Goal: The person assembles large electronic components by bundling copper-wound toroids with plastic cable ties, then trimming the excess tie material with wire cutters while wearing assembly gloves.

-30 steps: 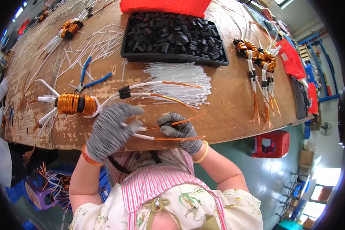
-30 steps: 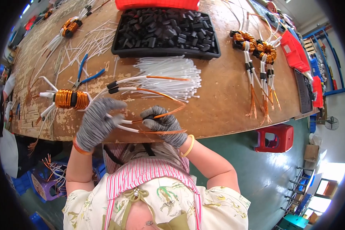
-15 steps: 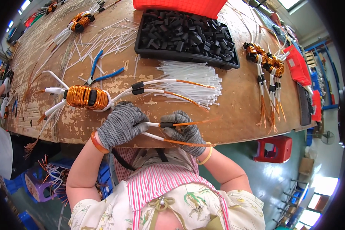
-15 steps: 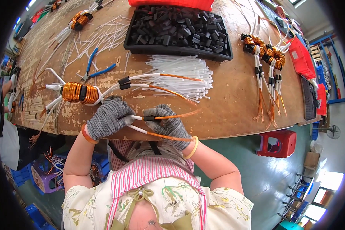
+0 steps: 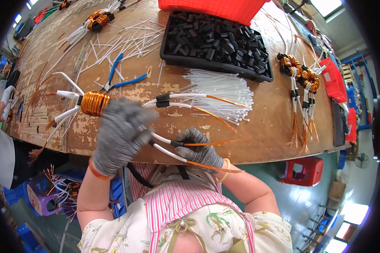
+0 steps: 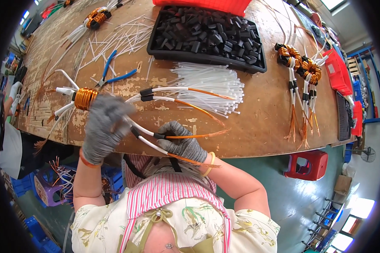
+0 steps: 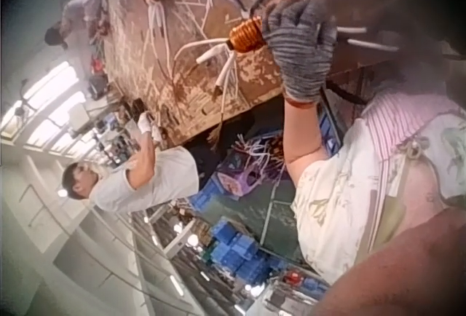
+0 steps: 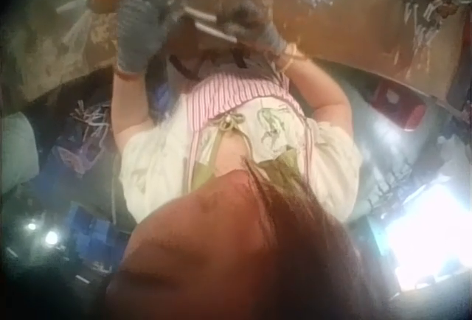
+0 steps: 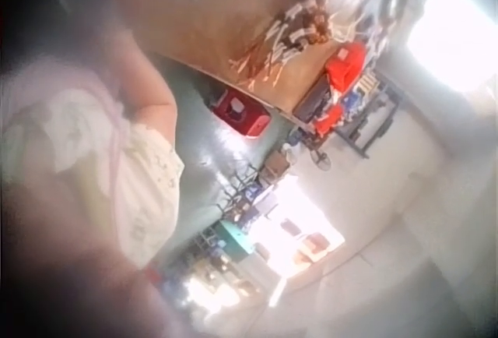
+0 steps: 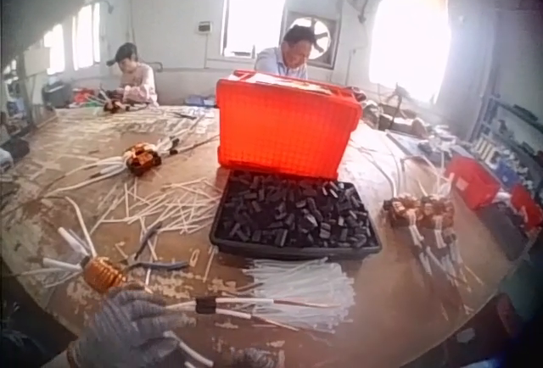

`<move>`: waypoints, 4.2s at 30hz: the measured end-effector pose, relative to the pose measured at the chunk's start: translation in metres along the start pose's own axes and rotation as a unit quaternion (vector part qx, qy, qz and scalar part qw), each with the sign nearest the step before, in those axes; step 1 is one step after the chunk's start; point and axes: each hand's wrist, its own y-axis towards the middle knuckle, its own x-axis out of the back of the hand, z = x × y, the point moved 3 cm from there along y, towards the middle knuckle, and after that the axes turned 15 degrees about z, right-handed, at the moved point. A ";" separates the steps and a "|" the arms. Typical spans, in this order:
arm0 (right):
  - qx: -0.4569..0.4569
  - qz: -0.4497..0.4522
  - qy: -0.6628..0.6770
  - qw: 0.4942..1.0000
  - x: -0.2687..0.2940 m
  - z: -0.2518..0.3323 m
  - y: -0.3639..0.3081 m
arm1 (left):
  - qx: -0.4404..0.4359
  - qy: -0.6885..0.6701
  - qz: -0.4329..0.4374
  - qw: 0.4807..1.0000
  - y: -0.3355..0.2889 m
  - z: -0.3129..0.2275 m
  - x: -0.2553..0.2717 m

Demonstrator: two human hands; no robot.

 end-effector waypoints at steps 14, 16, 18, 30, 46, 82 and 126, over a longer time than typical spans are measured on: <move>0.030 0.020 -0.300 0.953 -0.029 0.020 0.030 | 0.121 0.053 -0.161 0.978 -0.008 0.057 0.016; 0.069 0.051 -0.346 0.934 -0.029 0.024 0.029 | 0.114 0.041 -0.127 0.984 -0.008 0.055 0.017; 0.113 0.065 -0.428 0.894 -0.024 0.013 0.035 | 0.112 0.041 -0.136 0.983 -0.008 0.054 0.017; 0.127 0.176 -0.535 0.817 -0.029 0.014 0.036 | 0.098 0.053 -0.156 0.981 -0.010 0.058 0.017; 0.018 0.157 -0.428 0.890 0.012 0.061 0.003 | 0.049 0.094 -0.197 0.975 -0.007 0.060 0.014; -0.156 0.250 -0.298 0.908 -0.033 0.056 -0.012 | 0.092 -0.208 -0.292 0.929 0.004 0.057 -0.024; -0.289 0.110 -0.075 0.948 -0.031 0.051 0.066 | 0.264 -0.791 0.011 0.552 -0.091 0.011 -0.100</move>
